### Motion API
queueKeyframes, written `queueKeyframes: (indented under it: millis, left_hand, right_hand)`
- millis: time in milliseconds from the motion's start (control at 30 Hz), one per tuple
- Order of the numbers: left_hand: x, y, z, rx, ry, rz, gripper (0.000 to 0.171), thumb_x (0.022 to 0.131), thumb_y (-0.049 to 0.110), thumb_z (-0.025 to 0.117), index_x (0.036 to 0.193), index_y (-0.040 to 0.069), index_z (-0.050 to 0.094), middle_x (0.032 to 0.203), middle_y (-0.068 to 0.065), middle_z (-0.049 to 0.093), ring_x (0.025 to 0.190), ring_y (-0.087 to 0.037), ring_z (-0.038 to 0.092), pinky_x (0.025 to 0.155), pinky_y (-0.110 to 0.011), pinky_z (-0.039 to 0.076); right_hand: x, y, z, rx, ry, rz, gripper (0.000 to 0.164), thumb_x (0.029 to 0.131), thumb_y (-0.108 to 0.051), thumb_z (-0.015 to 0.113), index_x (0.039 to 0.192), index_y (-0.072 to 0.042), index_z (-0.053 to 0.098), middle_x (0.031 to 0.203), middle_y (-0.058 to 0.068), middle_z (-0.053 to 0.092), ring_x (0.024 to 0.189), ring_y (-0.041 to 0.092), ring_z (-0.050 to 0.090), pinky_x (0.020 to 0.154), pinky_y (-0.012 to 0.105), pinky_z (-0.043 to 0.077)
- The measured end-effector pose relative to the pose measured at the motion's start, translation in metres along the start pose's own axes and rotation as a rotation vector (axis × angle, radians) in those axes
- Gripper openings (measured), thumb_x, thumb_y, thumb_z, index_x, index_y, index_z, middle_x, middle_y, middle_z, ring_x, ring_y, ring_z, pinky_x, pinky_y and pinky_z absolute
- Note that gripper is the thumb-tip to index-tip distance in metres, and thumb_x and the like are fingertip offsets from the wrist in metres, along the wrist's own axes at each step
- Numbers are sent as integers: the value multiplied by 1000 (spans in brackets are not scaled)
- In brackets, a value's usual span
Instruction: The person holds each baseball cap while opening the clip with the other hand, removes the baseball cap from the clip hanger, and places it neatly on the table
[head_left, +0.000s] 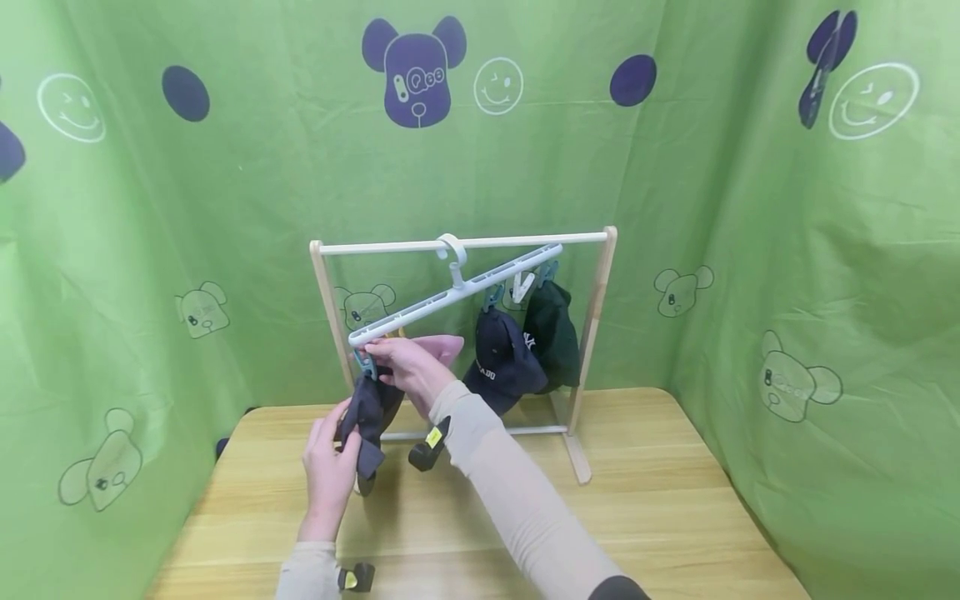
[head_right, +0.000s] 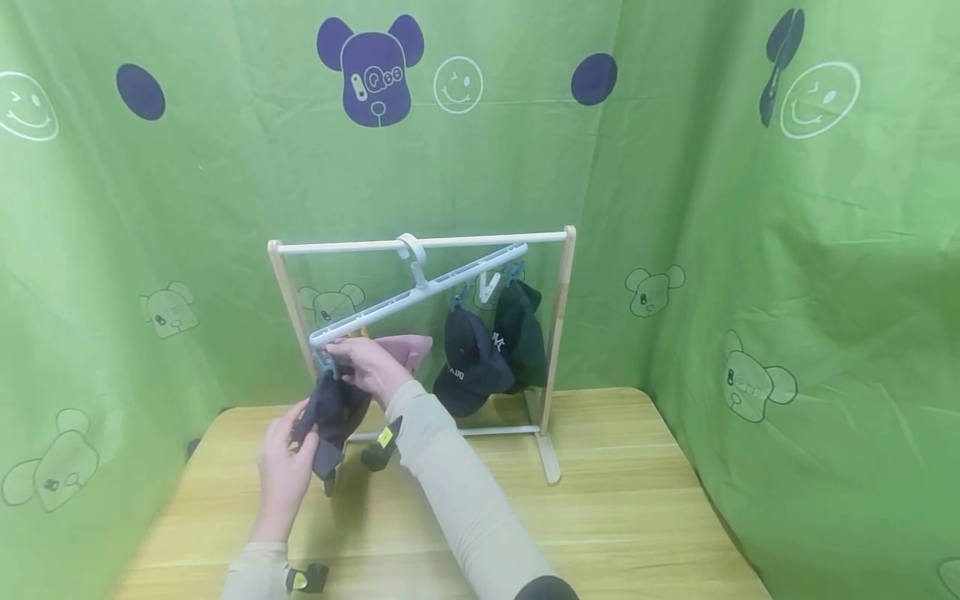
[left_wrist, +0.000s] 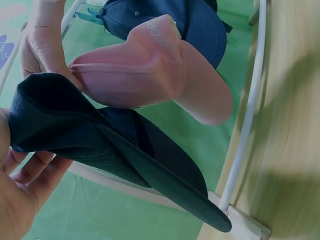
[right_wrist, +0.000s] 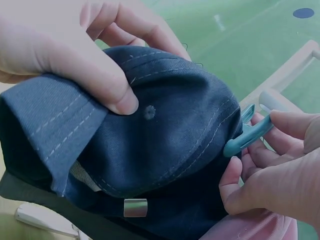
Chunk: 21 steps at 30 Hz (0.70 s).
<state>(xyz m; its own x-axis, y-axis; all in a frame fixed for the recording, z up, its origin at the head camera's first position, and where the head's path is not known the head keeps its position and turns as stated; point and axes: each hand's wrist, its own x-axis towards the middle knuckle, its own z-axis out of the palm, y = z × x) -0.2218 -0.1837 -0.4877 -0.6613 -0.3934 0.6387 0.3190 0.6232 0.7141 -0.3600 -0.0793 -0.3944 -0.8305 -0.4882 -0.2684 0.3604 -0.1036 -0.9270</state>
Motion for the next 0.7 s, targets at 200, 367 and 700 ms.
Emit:
queueKeyframes:
  millis: [200, 367, 700]
  left_hand:
    - [0, 1, 1, 3, -2, -2, 45, 79, -7, 66, 121, 10, 68, 90, -12, 61, 76, -12, 56, 60, -23, 58]
    - [0, 1, 1, 10, -2, 13, 45, 80, -7, 67, 120, 11, 68, 91, -13, 61, 77, -15, 58, 60, -25, 58]
    - [-1, 0, 3, 12, -3, 27, 45, 79, -9, 66, 119, 11, 70, 88, -11, 59, 77, -19, 61, 63, -31, 61]
  right_hand:
    - [0, -2, 0, 34, 13, 9, 13, 94, -14, 60, 85, -22, 65, 76, -10, 67, 81, 10, 54, 74, 27, 37]
    - [1, -3, 1, 61, 35, 13, 17, 94, -13, 61, 80, -23, 63, 76, -10, 66, 80, 9, 54, 74, 27, 37]
    - [0, -4, 3, 86, 83, 11, 18, 92, -10, 63, 79, -22, 65, 72, -9, 66, 76, 9, 56, 71, 25, 37]
